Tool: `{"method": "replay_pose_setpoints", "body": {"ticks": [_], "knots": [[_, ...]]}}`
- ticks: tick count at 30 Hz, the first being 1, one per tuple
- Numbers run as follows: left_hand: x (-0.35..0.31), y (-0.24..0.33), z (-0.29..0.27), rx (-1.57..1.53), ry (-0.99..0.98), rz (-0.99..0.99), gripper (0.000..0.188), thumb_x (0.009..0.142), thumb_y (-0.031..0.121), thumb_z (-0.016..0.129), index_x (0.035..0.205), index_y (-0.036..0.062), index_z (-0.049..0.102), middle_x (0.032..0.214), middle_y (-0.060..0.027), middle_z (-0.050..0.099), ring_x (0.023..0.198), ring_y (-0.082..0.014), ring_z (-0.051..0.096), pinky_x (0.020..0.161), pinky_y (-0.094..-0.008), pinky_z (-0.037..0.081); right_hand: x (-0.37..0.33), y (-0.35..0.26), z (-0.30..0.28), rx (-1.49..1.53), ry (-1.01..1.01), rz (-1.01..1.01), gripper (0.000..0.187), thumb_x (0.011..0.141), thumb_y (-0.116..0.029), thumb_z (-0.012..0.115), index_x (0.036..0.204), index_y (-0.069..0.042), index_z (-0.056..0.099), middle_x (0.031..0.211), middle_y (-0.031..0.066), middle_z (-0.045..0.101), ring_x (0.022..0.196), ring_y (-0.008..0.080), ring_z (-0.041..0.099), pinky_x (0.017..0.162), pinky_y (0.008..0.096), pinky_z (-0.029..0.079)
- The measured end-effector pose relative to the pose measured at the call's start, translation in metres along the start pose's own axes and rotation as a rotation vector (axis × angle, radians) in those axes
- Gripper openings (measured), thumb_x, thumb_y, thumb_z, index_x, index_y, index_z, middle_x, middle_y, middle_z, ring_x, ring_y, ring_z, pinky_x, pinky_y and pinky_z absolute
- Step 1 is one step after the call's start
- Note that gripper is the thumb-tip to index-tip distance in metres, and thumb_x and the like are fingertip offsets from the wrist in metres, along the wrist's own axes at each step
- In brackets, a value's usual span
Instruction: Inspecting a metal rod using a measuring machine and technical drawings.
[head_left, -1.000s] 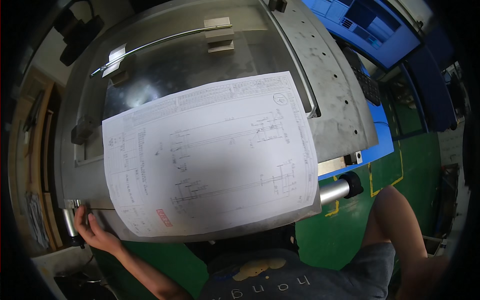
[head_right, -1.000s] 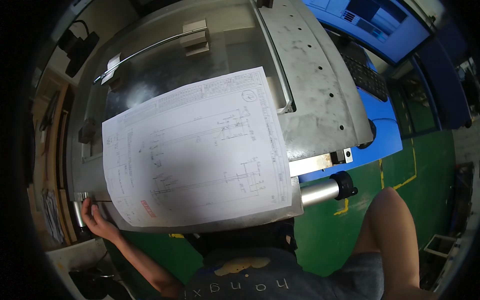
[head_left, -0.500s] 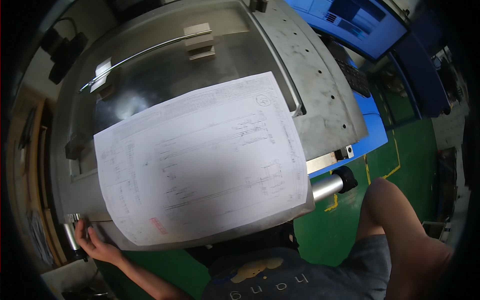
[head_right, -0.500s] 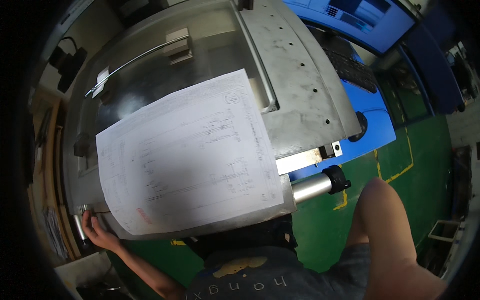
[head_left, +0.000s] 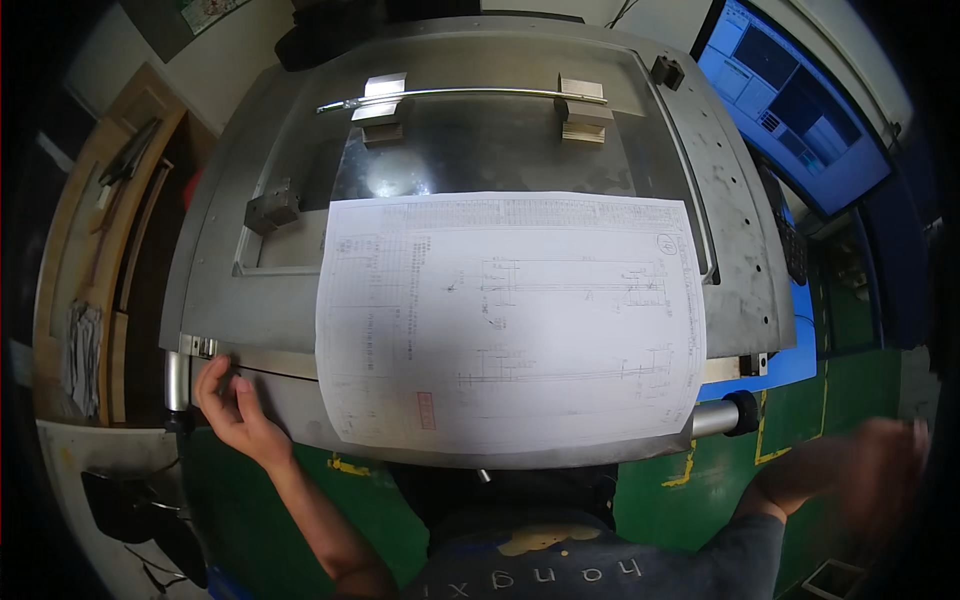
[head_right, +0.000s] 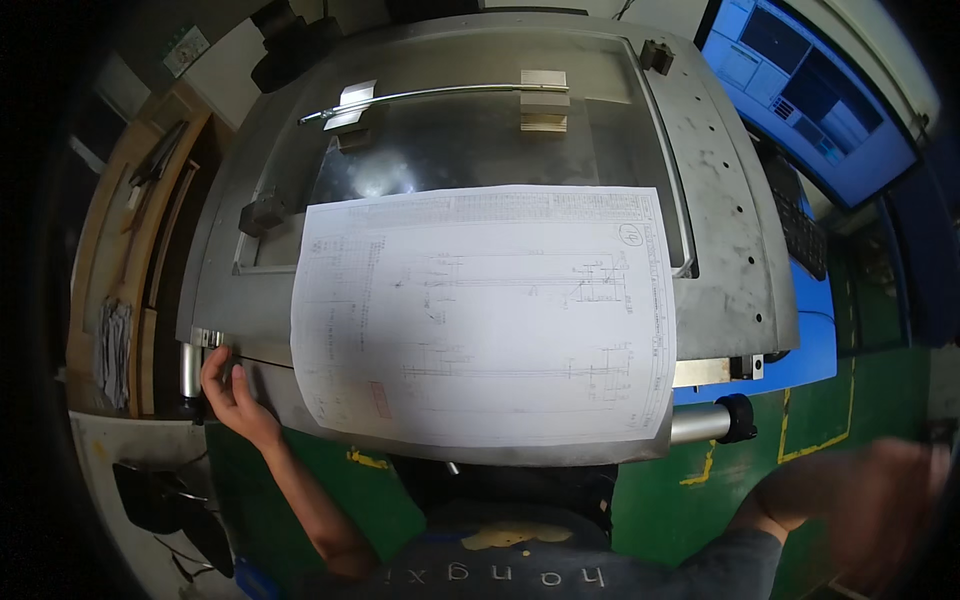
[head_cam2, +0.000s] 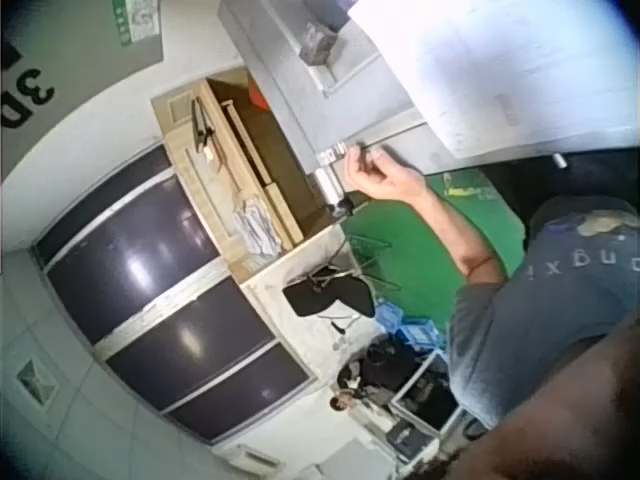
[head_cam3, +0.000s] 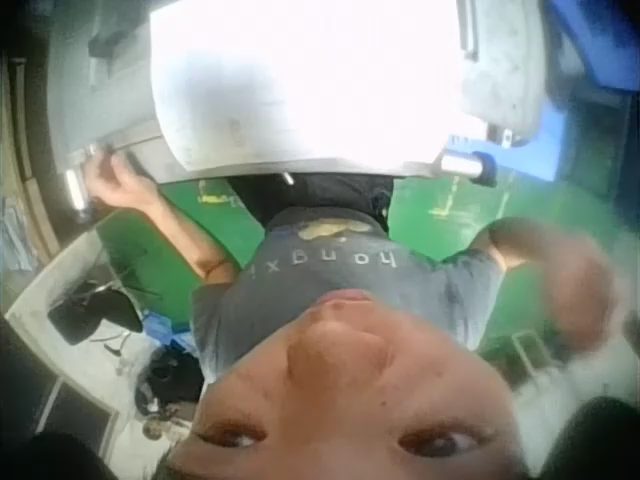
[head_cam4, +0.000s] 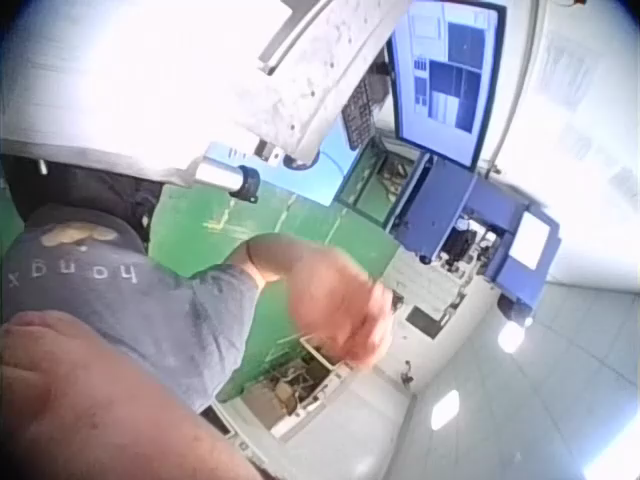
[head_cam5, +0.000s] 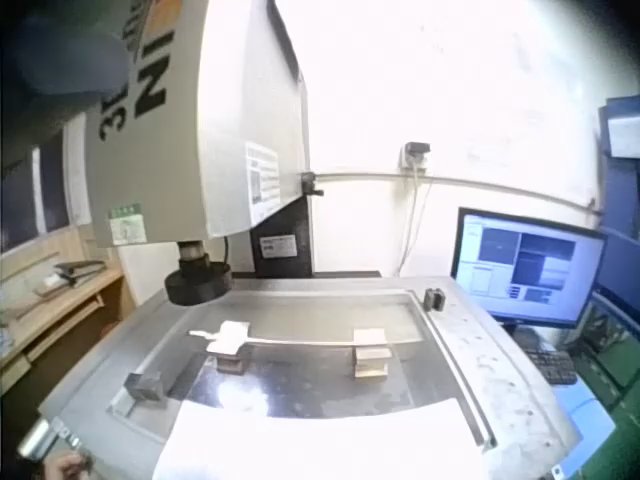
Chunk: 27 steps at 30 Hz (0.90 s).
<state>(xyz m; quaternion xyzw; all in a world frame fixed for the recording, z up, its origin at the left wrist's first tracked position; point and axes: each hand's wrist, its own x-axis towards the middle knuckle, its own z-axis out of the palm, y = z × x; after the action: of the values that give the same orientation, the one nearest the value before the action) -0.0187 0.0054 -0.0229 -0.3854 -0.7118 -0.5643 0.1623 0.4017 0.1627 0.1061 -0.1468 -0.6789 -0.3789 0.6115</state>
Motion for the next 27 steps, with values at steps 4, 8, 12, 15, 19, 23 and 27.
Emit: {"method": "replay_pose_setpoints", "body": {"ticks": [4, 8, 12, 15, 19, 23, 27], "knots": [[0.002, -0.005, 0.007, 0.074, -0.011, 0.056, 0.022, 0.073, 0.005, 0.046, 0.094, -0.0013, 0.047, 0.096, -0.0088, 0.047, 0.09, -0.019, 0.043, 0.077, -0.0274, 0.034, -0.053, 0.068, -0.035, -0.315, -0.256, 0.633, 0.017, 0.072, -0.006, 0.046, 0.087, -0.001, 0.052, 0.081, 0.0095, 0.053, 0.075, 0.0178, 0.051, 0.068, 0.0263, 0.041], [0.002, -0.018, -0.024, 0.24, 0.067, 0.117, 0.023, 0.077, 0.011, 0.044, 0.094, -0.0033, 0.048, 0.094, -0.0121, 0.05, 0.087, -0.0208, 0.046, 0.08, -0.0286, 0.034, -0.192, 0.098, -0.029, -0.46, -0.684, 0.841, 0.035, 0.064, -0.015, 0.055, 0.096, -0.003, 0.047, 0.091, 0.0135, 0.046, 0.09, 0.0275, 0.042, 0.08, 0.0328, 0.032], [0.005, 0.009, 0.0, -0.011, 0.057, 0.23, 0.02, 0.073, 0.009, 0.05, 0.084, -0.0081, 0.049, 0.085, -0.0168, 0.052, 0.078, -0.0257, 0.051, 0.07, -0.0323, 0.041, -0.254, 0.073, -0.043, -0.542, -0.745, 1.047, 0.04, 0.064, -0.019, 0.054, 0.098, -0.002, 0.045, 0.096, 0.0164, 0.043, 0.09, 0.0304, 0.041, 0.078, 0.0348, 0.033], [0.005, 0.011, -0.001, 0.05, 0.053, 0.243, 0.021, 0.073, 0.011, 0.051, 0.083, -0.0072, 0.05, 0.084, -0.0164, 0.052, 0.077, -0.0251, 0.051, 0.07, -0.0324, 0.04, -0.251, 0.064, -0.045, -0.501, -0.755, 1.091, 0.041, 0.064, -0.02, 0.054, 0.1, -0.003, 0.044, 0.098, 0.0164, 0.042, 0.089, 0.0306, 0.041, 0.078, 0.0352, 0.033], [0.006, 0.012, -0.004, 0.07, 0.055, 0.207, 0.021, 0.073, 0.012, 0.052, 0.083, -0.0066, 0.051, 0.083, -0.0164, 0.053, 0.077, -0.0246, 0.051, 0.069, -0.0319, 0.04, -0.256, 0.066, -0.042, -0.527, -0.8, 1.097, 0.044, 0.063, -0.021, 0.054, 0.102, -0.005, 0.043, 0.101, 0.0171, 0.04, 0.09, 0.0313, 0.041, 0.078, 0.0362, 0.034], [0.007, 0.011, -0.003, 0.024, 0.077, 0.193, 0.02, 0.074, 0.011, 0.051, 0.084, -0.0067, 0.051, 0.083, -0.0163, 0.053, 0.076, -0.0241, 0.051, 0.069, -0.0315, 0.04, -0.266, 0.053, -0.034, -0.664, -0.874, 1.164, 0.049, 0.061, -0.022, 0.056, 0.106, -0.008, 0.042, 0.106, 0.0189, 0.037, 0.094, 0.0331, 0.039, 0.078, 0.0374, 0.035], [0.01, 0.01, -0.002, 0.016, 0.057, 0.238, 0.02, 0.073, 0.01, 0.051, 0.085, -0.0066, 0.051, 0.084, -0.0163, 0.053, 0.078, -0.0242, 0.051, 0.07, -0.0311, 0.04, -0.267, 0.046, -0.032, -0.769, -0.844, 1.107, 0.05, 0.061, -0.022, 0.055, 0.107, -0.01, 0.041, 0.109, 0.0203, 0.035, 0.096, 0.0339, 0.039, 0.077, 0.0384, 0.036]]}}
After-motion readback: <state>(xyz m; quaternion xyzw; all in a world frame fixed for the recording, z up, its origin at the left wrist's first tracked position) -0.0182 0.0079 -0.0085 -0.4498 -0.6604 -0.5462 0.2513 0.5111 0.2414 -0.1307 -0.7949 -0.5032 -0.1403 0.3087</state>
